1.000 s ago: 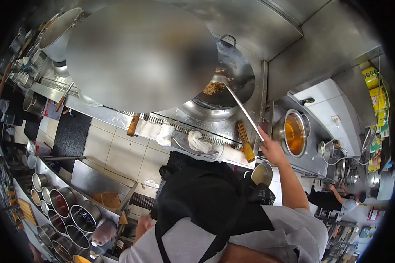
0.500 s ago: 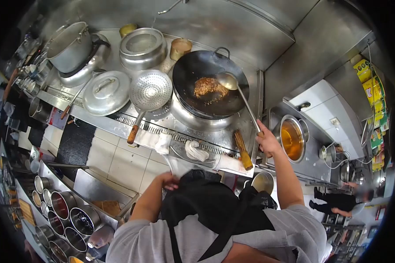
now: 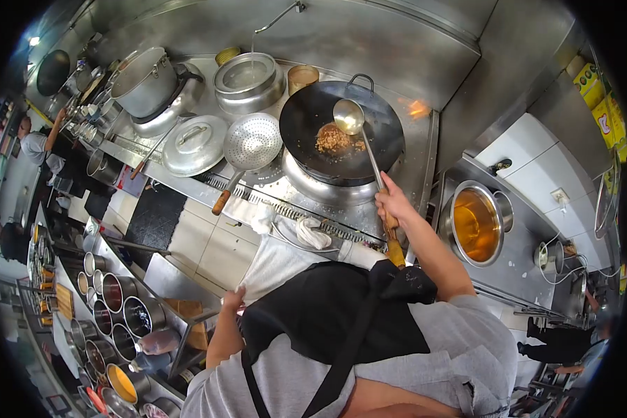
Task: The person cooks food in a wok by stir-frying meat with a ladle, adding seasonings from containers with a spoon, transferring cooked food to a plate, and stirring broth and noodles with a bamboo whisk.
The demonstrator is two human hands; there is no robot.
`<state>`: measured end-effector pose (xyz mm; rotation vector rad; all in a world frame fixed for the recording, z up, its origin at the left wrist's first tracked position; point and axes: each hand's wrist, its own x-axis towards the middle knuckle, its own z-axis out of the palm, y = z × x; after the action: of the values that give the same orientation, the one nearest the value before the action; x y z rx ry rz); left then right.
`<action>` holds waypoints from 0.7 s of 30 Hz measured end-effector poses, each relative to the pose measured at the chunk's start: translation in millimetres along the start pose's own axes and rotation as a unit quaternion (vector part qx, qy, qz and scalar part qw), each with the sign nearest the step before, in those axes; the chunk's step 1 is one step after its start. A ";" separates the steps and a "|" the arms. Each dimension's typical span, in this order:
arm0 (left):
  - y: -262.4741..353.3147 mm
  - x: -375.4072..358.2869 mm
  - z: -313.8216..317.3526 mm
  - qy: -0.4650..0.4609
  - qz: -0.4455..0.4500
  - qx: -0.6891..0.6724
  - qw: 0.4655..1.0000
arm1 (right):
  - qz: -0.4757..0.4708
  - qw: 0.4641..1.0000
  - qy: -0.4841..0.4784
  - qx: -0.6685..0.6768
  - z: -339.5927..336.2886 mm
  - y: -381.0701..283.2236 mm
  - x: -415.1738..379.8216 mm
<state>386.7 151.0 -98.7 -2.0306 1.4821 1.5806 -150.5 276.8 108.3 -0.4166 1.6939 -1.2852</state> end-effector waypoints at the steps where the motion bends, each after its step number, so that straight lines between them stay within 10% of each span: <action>1: -0.8 -0.4 11.5 0.036 0.028 0.034 0.998 | 0.002 1.000 -0.004 0.001 -4.5 1.8 3.1; 3: -21.8 39.3 40.8 0.074 0.176 0.102 0.976 | -0.040 0.996 -0.011 -0.073 -10.3 4.5 10.2; 11: -34.5 44.3 72.0 0.023 0.255 0.145 0.956 | -0.010 0.997 -0.056 -0.051 -31.0 10.7 -3.2; 14: -24.5 7.6 53.9 0.113 0.135 0.162 0.971 | -0.033 0.995 -0.047 -0.080 -31.5 5.4 -15.2; 21: -36.6 16.3 29.6 -0.025 0.070 0.123 0.990 | -0.027 0.996 -0.029 -0.078 -38.6 10.5 -29.8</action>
<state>395.1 178.5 -139.4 -1.7744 1.7378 1.4022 -164.8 324.3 113.5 -0.5892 1.7500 -1.1725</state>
